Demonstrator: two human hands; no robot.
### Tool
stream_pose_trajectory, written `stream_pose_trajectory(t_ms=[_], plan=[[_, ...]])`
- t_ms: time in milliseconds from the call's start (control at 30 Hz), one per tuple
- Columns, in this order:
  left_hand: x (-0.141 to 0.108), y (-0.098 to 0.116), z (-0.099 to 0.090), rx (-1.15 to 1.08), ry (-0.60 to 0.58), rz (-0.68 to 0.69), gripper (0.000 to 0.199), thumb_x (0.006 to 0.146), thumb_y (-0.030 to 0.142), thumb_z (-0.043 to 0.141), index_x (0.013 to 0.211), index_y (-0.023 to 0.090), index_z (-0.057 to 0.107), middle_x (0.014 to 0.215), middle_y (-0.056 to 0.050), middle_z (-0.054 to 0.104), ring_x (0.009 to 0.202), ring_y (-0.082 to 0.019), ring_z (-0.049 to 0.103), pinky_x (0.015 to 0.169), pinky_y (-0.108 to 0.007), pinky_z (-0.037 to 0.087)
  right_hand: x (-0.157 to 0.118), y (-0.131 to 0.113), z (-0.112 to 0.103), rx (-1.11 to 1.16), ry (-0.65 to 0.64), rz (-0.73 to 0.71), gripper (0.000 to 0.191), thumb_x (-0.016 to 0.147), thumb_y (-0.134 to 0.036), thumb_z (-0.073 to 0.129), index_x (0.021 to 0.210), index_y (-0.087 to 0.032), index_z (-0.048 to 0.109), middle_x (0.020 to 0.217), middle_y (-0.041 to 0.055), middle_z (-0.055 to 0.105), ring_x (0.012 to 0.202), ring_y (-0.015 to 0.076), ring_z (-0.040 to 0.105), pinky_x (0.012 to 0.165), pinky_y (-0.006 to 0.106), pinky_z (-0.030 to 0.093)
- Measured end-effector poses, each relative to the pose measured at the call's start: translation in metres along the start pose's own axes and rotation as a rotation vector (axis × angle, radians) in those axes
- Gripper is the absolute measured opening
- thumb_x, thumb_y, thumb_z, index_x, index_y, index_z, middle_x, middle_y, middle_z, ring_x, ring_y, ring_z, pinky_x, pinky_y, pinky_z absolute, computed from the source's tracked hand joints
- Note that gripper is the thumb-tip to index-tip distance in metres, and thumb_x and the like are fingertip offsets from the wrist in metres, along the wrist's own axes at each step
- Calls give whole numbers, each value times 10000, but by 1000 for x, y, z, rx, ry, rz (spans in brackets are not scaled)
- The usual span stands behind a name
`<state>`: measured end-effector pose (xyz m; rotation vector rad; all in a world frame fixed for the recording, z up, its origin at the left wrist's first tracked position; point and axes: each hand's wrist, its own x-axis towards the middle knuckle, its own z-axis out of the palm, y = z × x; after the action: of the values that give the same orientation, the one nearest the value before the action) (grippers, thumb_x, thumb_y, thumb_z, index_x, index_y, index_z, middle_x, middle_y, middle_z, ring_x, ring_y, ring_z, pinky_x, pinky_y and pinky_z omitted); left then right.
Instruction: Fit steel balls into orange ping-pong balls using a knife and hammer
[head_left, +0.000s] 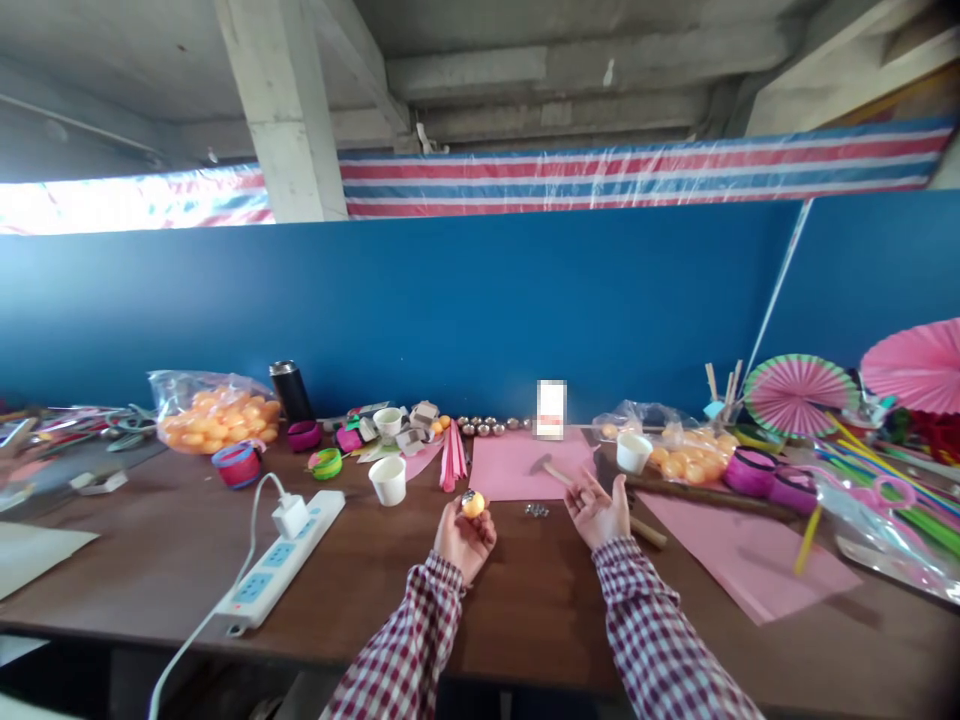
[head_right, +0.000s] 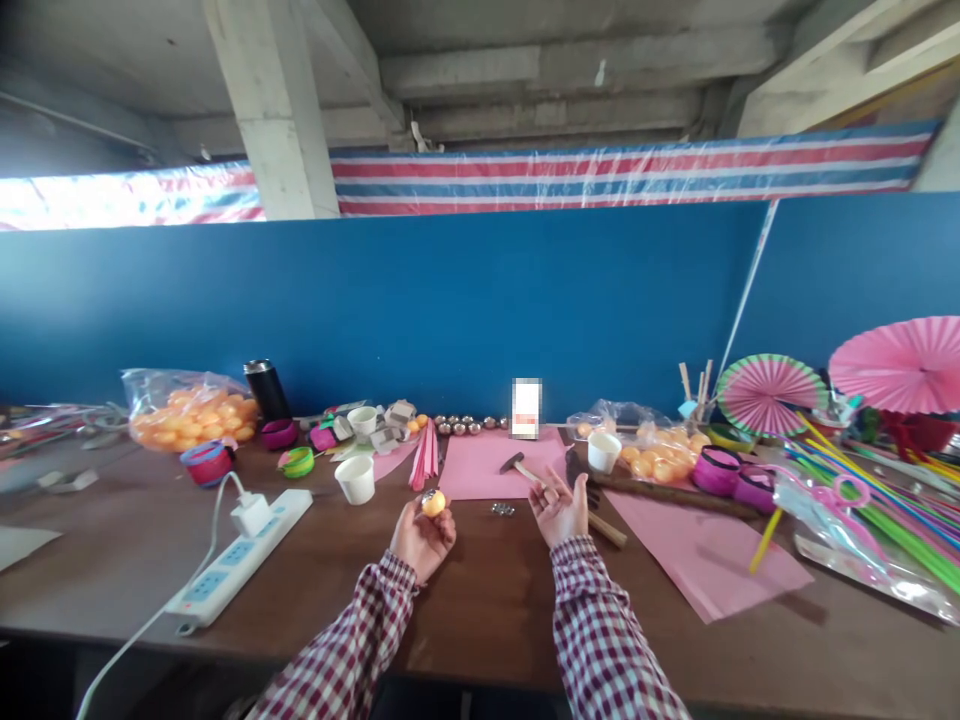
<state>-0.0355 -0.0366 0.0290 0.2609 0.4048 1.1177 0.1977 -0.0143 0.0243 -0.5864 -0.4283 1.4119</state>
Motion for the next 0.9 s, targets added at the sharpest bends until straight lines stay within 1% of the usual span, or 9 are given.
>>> stream_pose_trajectory(t_ms=[100,200,300,400,500,633,733,800,900], plan=[[0,-1,-1,-2,-54,13,316,738,394,447,710,102,567,522,-7,474,466,-83,461,456,-203,401,1,3,2,-3,-18,16,504,735,-602,375,910,-168,561,384,-66,418,531,114,547,683,280,481],[1,-2,-3,14,-53,37,337,741,421,433,643,118,545,500,3,448,444,-78,434,439,-202,384,7,9,4,-52,-16,72,393,734,-518,476,867,-157,562,329,-97,331,455,93,507,627,255,488],[1,-2,-7,29,-14,45,351,747,436,432,644,118,540,499,3,456,442,-76,441,443,-199,386,17,13,4,-178,-30,128,235,697,-362,599,820,-166,563,374,-89,407,470,85,521,592,245,488],[0,-3,-8,47,48,55,366,739,455,459,711,104,558,549,-15,513,470,-79,483,467,-197,409,22,13,2,-246,-47,122,228,653,-313,646,817,-178,561,570,-25,574,599,103,576,614,259,490],[7,-4,-1,98,94,58,351,730,439,496,780,99,565,600,-28,561,496,-81,518,493,-198,432,23,9,0,-574,-115,-29,284,659,-390,614,852,-186,572,762,26,623,703,135,589,632,280,485],[35,-10,25,187,84,103,332,712,422,533,789,101,569,611,-29,581,503,-74,532,499,-189,443,24,2,-5,-1017,-211,-192,269,641,-380,614,818,-178,625,727,37,631,696,181,578,653,311,462],[62,-17,38,373,177,197,392,689,467,535,747,82,576,555,-35,578,455,-73,520,446,-183,430,23,2,-6,-1418,-318,-364,204,712,-339,534,807,-195,642,822,45,635,786,193,562,755,323,422],[74,-21,36,506,157,299,378,672,447,563,752,78,581,555,-46,593,454,-81,529,447,-188,433,21,3,-4,-1606,-410,-432,205,754,-301,476,840,-215,641,858,38,629,810,182,555,770,308,408],[80,-24,21,590,124,332,378,634,426,606,783,79,590,593,-54,616,479,-92,551,482,-204,453,17,5,1,-1716,-489,-442,203,769,-266,456,852,-238,638,836,24,623,797,164,551,739,275,405]])
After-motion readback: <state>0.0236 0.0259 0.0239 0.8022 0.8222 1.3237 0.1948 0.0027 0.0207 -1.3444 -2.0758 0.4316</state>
